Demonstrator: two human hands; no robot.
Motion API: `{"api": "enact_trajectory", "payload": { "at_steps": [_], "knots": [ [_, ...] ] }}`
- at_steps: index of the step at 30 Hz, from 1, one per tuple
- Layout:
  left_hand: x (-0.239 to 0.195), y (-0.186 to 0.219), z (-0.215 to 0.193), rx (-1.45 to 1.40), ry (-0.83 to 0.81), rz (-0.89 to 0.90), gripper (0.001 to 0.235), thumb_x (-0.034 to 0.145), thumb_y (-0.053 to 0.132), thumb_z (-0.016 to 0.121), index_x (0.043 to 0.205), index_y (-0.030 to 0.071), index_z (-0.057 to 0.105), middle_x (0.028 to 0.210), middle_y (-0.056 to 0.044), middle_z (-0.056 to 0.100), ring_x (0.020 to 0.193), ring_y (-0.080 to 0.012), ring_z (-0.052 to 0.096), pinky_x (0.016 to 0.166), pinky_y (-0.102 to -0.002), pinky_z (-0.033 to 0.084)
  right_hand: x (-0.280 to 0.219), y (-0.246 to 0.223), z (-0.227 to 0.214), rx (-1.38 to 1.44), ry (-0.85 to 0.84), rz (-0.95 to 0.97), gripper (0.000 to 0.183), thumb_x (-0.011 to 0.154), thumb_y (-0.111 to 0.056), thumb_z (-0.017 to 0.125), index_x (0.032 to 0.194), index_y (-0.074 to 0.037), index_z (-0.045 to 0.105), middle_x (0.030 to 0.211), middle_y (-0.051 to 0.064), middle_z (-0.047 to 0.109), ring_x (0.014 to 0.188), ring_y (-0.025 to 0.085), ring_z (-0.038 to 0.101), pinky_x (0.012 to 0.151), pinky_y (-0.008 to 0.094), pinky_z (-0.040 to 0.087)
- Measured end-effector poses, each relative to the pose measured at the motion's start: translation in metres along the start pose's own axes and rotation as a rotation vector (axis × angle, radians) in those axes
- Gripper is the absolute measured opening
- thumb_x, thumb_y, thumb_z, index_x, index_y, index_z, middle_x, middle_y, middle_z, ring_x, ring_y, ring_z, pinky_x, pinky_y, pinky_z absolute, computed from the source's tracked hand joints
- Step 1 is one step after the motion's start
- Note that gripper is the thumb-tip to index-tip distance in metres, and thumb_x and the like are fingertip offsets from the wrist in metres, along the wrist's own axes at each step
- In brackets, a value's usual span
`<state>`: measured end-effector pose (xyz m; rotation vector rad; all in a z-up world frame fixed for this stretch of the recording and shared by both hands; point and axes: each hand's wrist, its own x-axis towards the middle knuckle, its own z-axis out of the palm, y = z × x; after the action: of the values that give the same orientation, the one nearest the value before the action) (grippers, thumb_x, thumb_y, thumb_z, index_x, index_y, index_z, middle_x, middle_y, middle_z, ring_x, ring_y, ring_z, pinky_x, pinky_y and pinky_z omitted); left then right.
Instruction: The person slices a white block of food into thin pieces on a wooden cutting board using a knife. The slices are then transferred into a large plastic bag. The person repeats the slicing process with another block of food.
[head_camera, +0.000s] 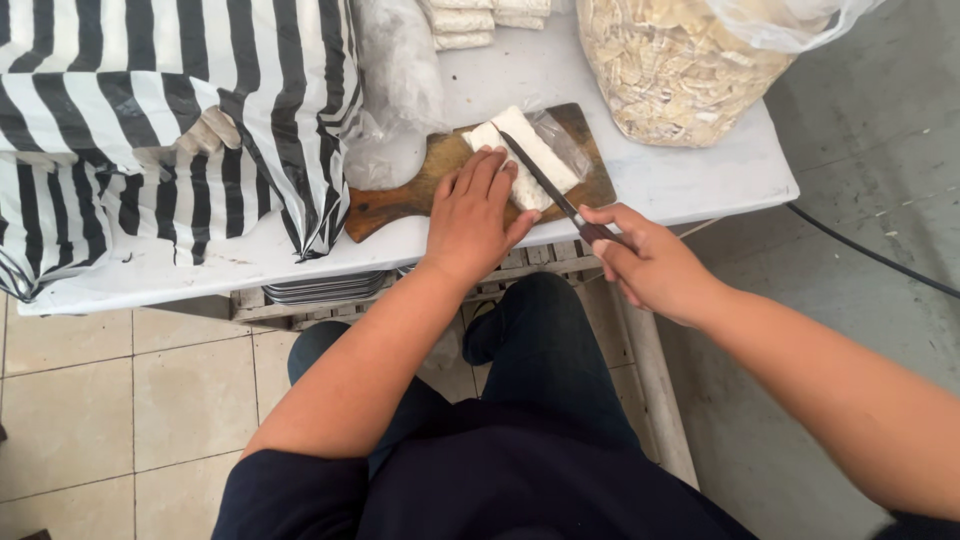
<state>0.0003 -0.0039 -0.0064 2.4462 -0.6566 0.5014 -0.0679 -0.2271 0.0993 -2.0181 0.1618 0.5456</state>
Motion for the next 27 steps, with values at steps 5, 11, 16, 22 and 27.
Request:
{"api": "enact_trajectory", "payload": {
  "at_steps": [5,11,16,22,27],
  "knots": [
    [0.003,0.001,0.001,0.029,-0.022,-0.019,0.064,0.092,0.047,0.069,0.138,0.004,0.056,0.15,-0.013,0.049,0.145,-0.0292,0.038,0.112,-0.049,0.032,0.023,-0.002,0.01,0.043,-0.011,-0.08,0.045,0.101,-0.015,0.053,0.145,-0.022,0.053,0.073,0.002,0.053,0.045,0.008,0.042,0.041,0.024,0.037],
    [0.003,-0.001,0.001,0.013,-0.007,-0.023,0.062,0.092,0.044,0.07,0.138,0.005,0.056,0.149,-0.013,0.05,0.146,-0.029,0.039,0.114,-0.05,0.032,-0.004,0.019,0.0,-0.012,0.005,-0.013,0.046,0.1,-0.016,0.051,0.145,-0.027,0.051,0.073,0.001,0.052,0.045,0.008,0.042,0.04,0.025,0.037],
    [0.001,0.002,0.001,0.012,0.02,-0.003,0.062,0.09,0.042,0.072,0.137,0.004,0.056,0.148,-0.013,0.05,0.145,-0.0295,0.04,0.113,-0.05,0.033,0.027,0.016,0.016,0.045,0.04,-0.082,0.044,0.101,-0.014,0.054,0.143,-0.025,0.053,0.071,0.003,0.053,0.042,0.01,0.041,0.039,0.026,0.034],
    [0.0,0.003,0.003,0.011,0.022,-0.034,0.063,0.089,0.042,0.073,0.137,0.005,0.055,0.149,-0.012,0.05,0.146,-0.0288,0.04,0.113,-0.048,0.034,0.028,0.021,0.012,0.04,0.01,-0.102,0.042,0.101,-0.016,0.053,0.143,-0.024,0.053,0.072,0.003,0.053,0.042,0.009,0.042,0.038,0.025,0.034],
    [0.0,0.0,0.004,0.03,0.007,-0.02,0.064,0.093,0.043,0.071,0.14,0.004,0.052,0.151,-0.014,0.046,0.147,-0.0303,0.038,0.115,-0.048,0.032,-0.024,0.049,-0.005,0.116,-0.036,-0.009,0.046,0.099,-0.018,0.052,0.145,-0.023,0.051,0.073,0.003,0.053,0.042,0.008,0.041,0.037,0.024,0.031]
  ]
}}
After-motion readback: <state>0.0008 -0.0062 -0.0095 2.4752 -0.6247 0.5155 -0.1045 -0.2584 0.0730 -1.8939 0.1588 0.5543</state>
